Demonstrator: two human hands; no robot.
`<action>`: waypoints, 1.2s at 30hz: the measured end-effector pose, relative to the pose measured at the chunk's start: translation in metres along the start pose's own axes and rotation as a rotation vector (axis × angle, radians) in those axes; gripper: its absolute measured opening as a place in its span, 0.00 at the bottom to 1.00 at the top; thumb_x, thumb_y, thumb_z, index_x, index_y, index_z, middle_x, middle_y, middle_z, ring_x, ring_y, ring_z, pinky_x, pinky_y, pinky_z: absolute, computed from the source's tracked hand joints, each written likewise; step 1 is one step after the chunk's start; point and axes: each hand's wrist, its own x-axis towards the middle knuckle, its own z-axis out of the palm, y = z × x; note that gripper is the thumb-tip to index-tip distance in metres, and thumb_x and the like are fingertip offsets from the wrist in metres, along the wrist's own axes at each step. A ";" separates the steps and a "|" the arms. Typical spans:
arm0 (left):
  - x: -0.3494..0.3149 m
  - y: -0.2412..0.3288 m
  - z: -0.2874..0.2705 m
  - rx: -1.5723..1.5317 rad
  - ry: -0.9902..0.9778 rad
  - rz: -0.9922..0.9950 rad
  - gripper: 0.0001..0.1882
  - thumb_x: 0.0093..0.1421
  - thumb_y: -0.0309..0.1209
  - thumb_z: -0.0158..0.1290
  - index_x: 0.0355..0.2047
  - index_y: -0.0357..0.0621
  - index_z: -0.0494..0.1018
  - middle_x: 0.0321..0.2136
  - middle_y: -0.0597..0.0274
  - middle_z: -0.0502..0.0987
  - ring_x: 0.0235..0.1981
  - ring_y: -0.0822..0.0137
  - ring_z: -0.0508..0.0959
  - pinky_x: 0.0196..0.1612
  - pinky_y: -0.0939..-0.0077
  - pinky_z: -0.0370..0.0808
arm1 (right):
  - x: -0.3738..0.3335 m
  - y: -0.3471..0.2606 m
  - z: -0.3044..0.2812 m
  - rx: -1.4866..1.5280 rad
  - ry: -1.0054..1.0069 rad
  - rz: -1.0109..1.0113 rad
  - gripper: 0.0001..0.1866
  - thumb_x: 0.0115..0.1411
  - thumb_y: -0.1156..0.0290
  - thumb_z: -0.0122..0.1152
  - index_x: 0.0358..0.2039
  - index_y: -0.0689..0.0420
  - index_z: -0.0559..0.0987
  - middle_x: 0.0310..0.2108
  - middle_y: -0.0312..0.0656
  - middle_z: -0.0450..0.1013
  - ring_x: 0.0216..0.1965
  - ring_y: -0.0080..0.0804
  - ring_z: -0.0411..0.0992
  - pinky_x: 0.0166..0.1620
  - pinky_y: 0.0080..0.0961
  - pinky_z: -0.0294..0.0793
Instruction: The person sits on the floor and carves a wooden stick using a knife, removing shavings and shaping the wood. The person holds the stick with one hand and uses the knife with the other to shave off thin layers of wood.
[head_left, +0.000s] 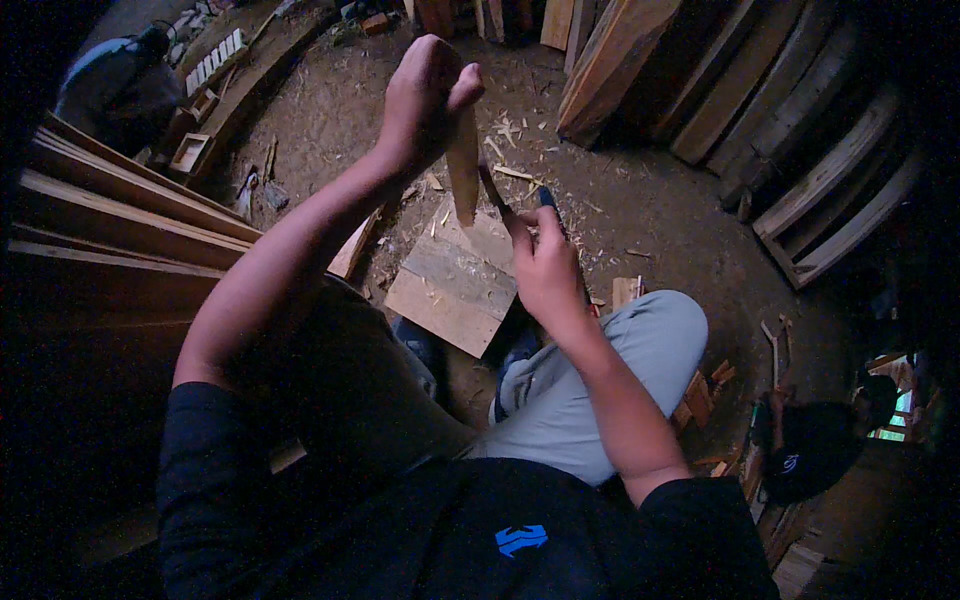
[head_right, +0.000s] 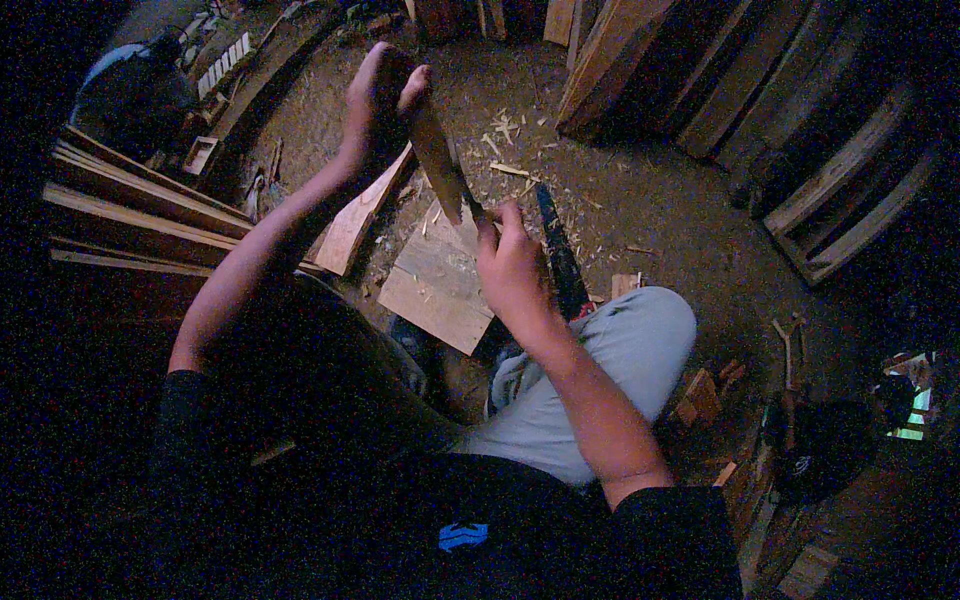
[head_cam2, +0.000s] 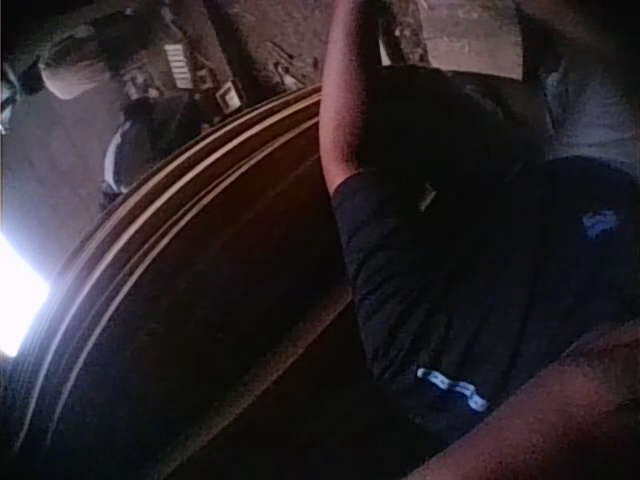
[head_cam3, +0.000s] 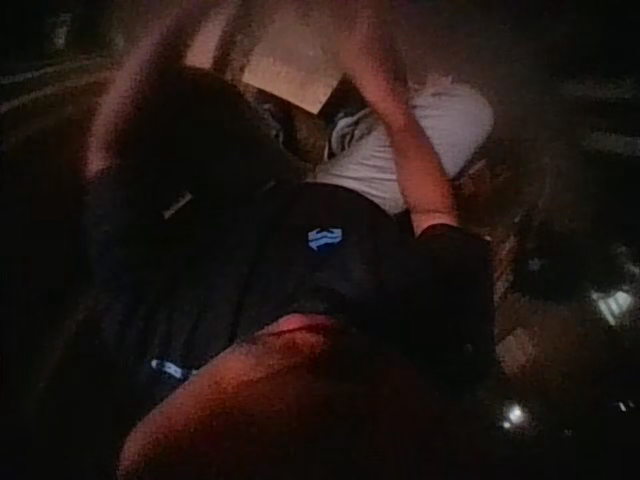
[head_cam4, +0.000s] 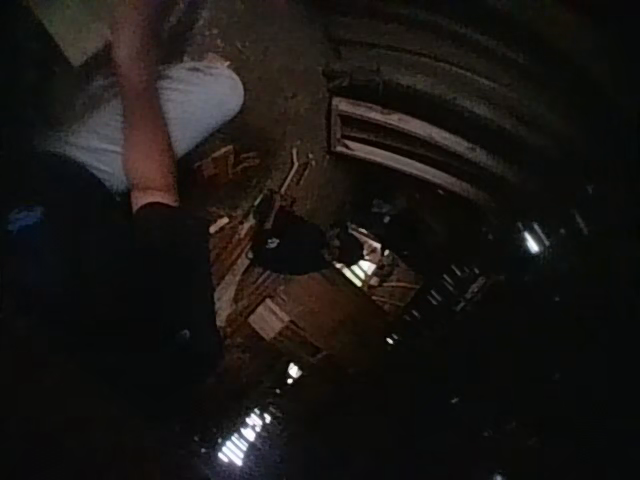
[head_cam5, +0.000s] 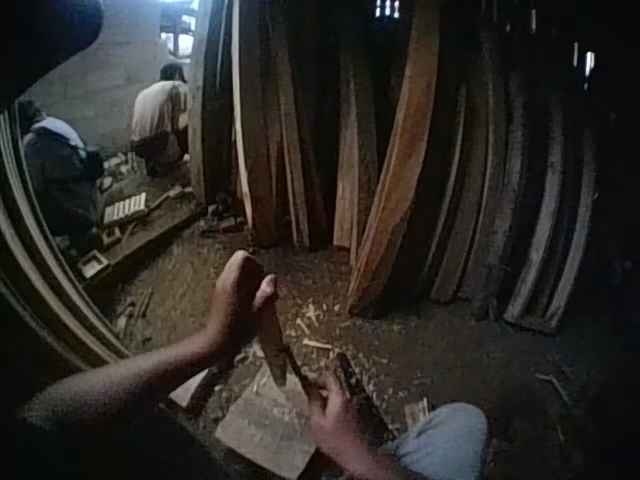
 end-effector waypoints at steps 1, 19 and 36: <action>0.001 0.001 -0.001 0.016 -0.003 0.003 0.13 0.59 0.33 0.55 0.30 0.39 0.63 0.23 0.56 0.68 0.25 0.66 0.69 0.30 0.72 0.68 | -0.002 0.012 0.007 0.000 0.037 -0.050 0.15 0.64 0.60 0.49 0.41 0.60 0.71 0.29 0.52 0.75 0.29 0.51 0.76 0.30 0.39 0.73; -0.002 0.008 0.002 -0.011 0.008 -0.008 0.13 0.59 0.33 0.57 0.34 0.40 0.64 0.24 0.57 0.70 0.24 0.65 0.70 0.30 0.71 0.70 | 0.018 0.011 0.011 0.637 0.192 0.080 0.17 0.69 0.59 0.41 0.39 0.60 0.71 0.22 0.34 0.68 0.18 0.21 0.63 0.21 0.21 0.61; -0.001 -0.003 0.003 -0.022 0.032 -0.023 0.15 0.59 0.34 0.56 0.39 0.41 0.63 0.24 0.58 0.70 0.24 0.67 0.69 0.30 0.72 0.70 | 0.017 0.013 0.002 0.644 -0.492 0.702 0.18 0.65 0.53 0.44 0.38 0.54 0.74 0.18 0.30 0.60 0.11 0.18 0.53 0.15 0.21 0.53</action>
